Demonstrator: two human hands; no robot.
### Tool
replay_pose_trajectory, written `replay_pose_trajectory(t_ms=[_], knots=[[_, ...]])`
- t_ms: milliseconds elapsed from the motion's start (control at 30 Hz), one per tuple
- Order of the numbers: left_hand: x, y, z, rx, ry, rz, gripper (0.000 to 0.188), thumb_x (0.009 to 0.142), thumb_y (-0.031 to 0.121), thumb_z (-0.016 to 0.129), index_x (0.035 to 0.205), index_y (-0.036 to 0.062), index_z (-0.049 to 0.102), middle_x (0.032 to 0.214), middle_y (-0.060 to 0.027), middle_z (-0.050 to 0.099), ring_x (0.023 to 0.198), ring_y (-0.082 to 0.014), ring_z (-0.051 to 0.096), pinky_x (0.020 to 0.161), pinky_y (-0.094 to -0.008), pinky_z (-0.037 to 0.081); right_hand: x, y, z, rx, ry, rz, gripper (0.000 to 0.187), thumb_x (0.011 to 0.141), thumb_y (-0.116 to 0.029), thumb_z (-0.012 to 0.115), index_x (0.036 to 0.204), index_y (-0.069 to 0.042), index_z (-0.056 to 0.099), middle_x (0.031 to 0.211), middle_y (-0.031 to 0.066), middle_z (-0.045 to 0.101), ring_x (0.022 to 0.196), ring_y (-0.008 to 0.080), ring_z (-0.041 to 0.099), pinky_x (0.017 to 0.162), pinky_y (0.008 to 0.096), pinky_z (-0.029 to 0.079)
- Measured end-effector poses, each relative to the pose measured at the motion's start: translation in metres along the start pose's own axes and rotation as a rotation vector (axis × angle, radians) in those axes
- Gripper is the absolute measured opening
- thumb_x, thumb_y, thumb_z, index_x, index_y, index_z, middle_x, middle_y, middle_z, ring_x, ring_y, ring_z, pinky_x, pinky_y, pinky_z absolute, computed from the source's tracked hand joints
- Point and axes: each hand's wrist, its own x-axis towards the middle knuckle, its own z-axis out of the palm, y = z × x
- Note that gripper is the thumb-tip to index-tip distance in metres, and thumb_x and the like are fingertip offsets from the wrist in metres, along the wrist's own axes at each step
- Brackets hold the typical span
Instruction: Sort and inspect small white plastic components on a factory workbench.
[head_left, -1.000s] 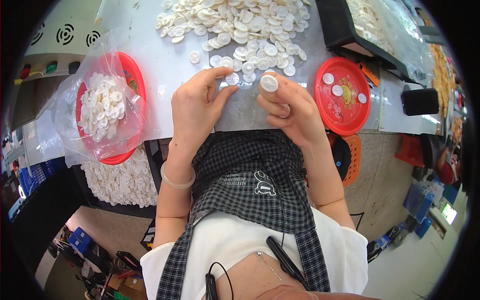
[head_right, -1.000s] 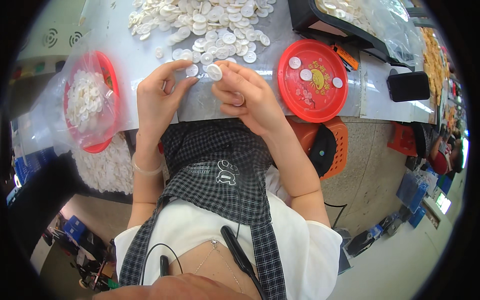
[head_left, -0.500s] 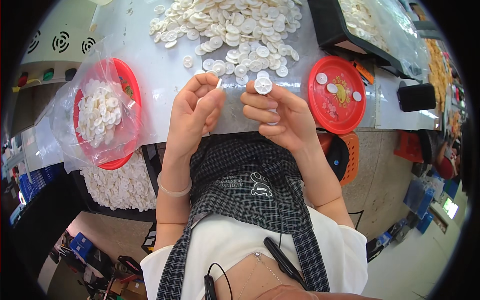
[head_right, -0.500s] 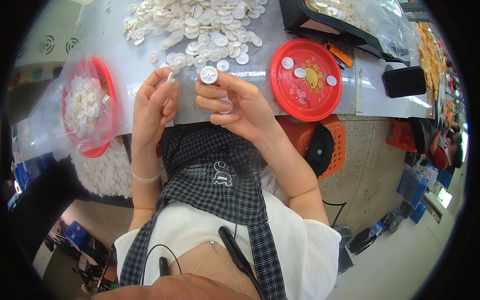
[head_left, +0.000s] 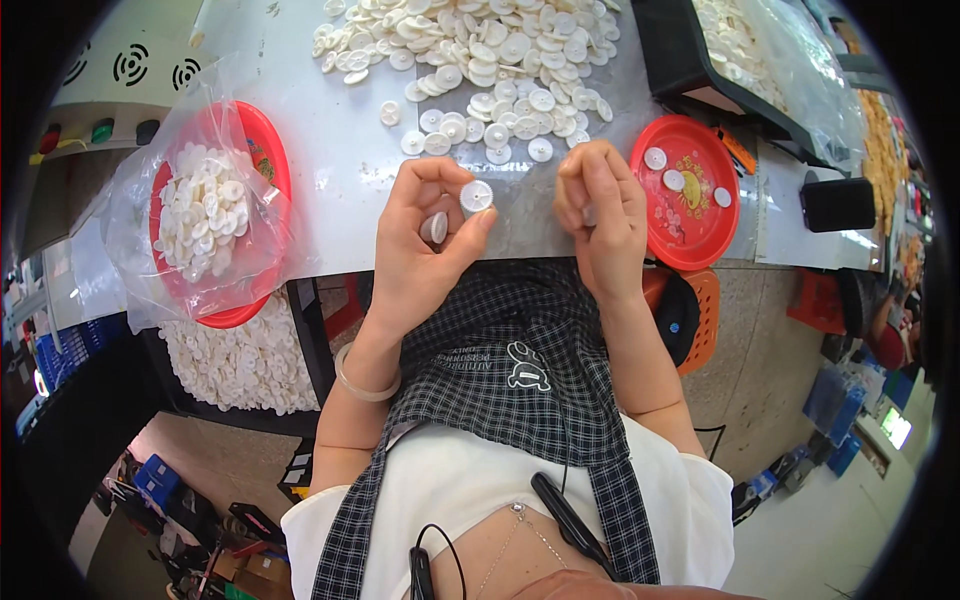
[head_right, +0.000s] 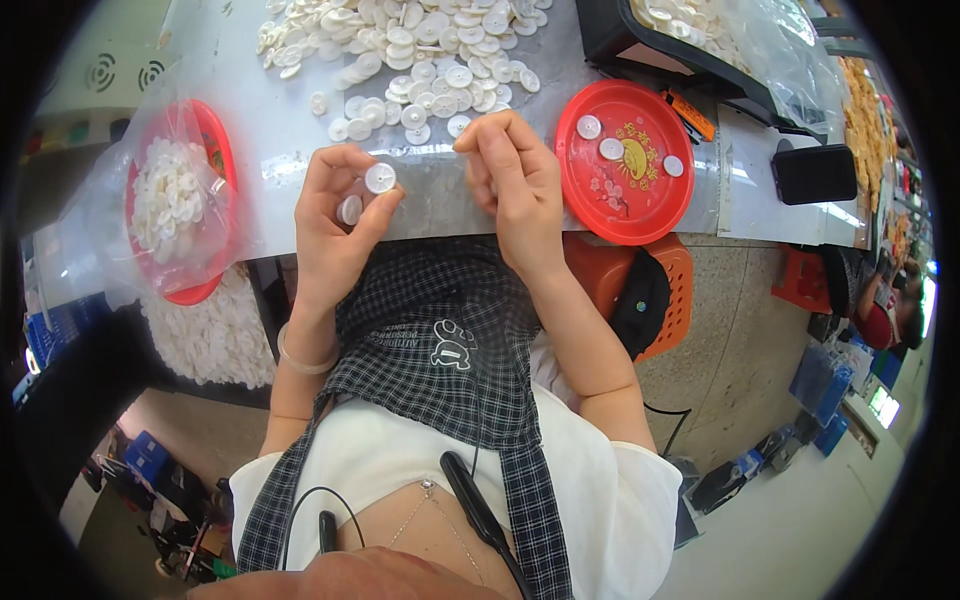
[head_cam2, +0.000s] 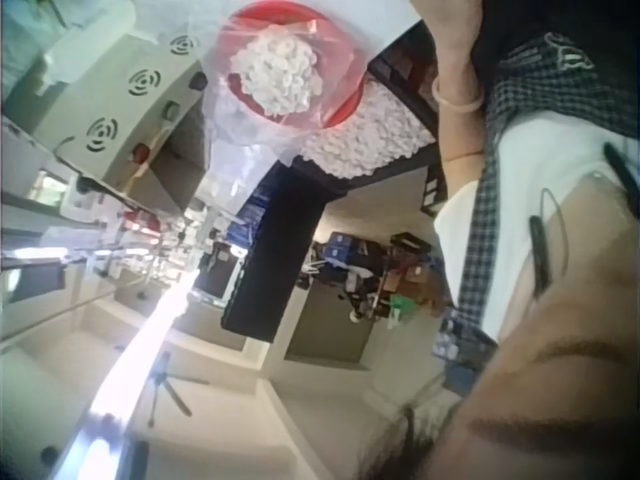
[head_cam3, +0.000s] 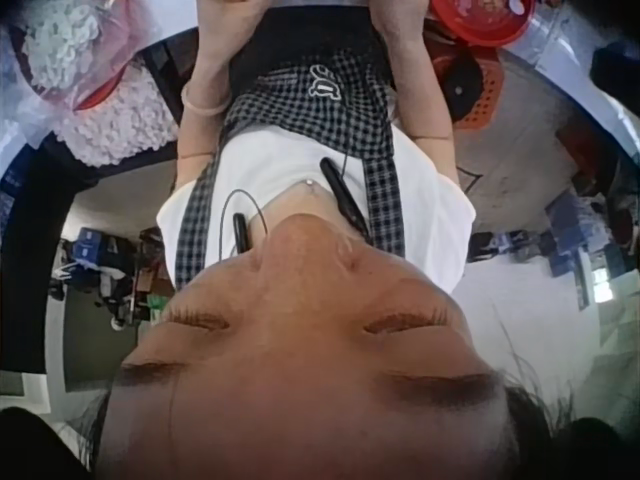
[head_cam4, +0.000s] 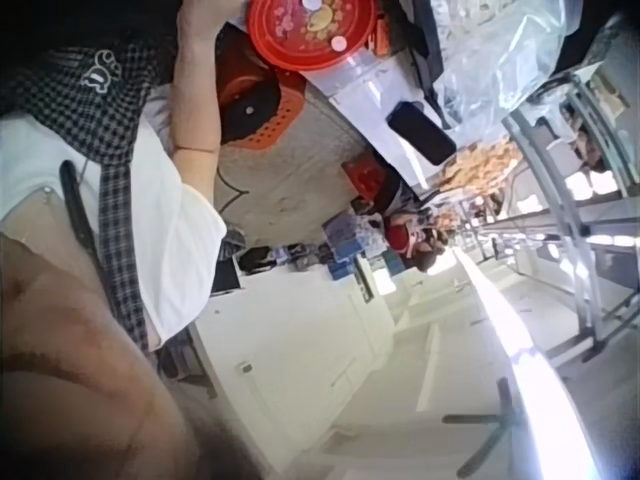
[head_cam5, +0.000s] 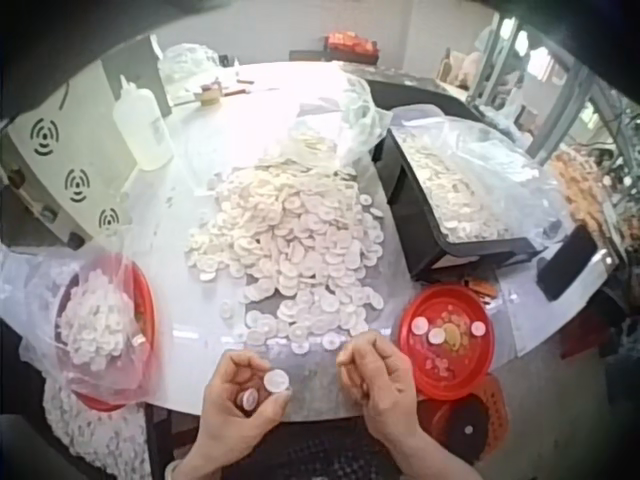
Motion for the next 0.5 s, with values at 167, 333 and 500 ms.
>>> replay_pose_trajectory(t_ms=[167, 333, 500], knots=[[0.004, 0.006, -0.02, -0.665, -0.032, -0.191, 0.023, 0.091, 0.012, 0.055, 0.112, 0.006, 0.046, 0.094, -0.0067, 0.057, 0.059, -0.0047, 0.043, 0.051, -0.015, 0.034, 0.009, -0.006, 0.002, -0.811, 0.164, -0.324, 0.009, 0.089, -0.013, 0.068, 0.09, -0.004, 0.068, 0.062, -0.0041, 0.045, 0.052, 0.0053, 0.035, 0.048, 0.0223, 0.026], [0.009, 0.015, -0.024, -0.681, 0.134, -0.123, 0.022, 0.09, 0.009, 0.053, 0.111, 0.0037, 0.047, 0.091, -0.0048, 0.055, 0.061, -0.0042, 0.043, 0.048, -0.0165, 0.032, 0.021, 0.001, 0.01, -1.17, 0.102, -0.491, 0.011, 0.078, -0.014, 0.077, 0.085, -0.009, 0.071, 0.064, -0.001, 0.049, 0.05, 0.0088, 0.039, 0.047, 0.0263, 0.032], [0.021, 0.009, -0.027, 0.246, 0.306, 0.058, 0.019, 0.078, 0.004, 0.073, 0.093, 0.005, 0.061, 0.068, 0.0028, 0.047, 0.057, -0.0044, 0.041, 0.05, -0.0214, 0.032, 0.028, 0.011, 0.015, -1.241, 0.09, -0.577, 0.014, 0.076, -0.021, 0.078, 0.082, -0.01, 0.07, 0.064, -0.0014, 0.05, 0.051, 0.011, 0.044, 0.046, 0.028, 0.036]])
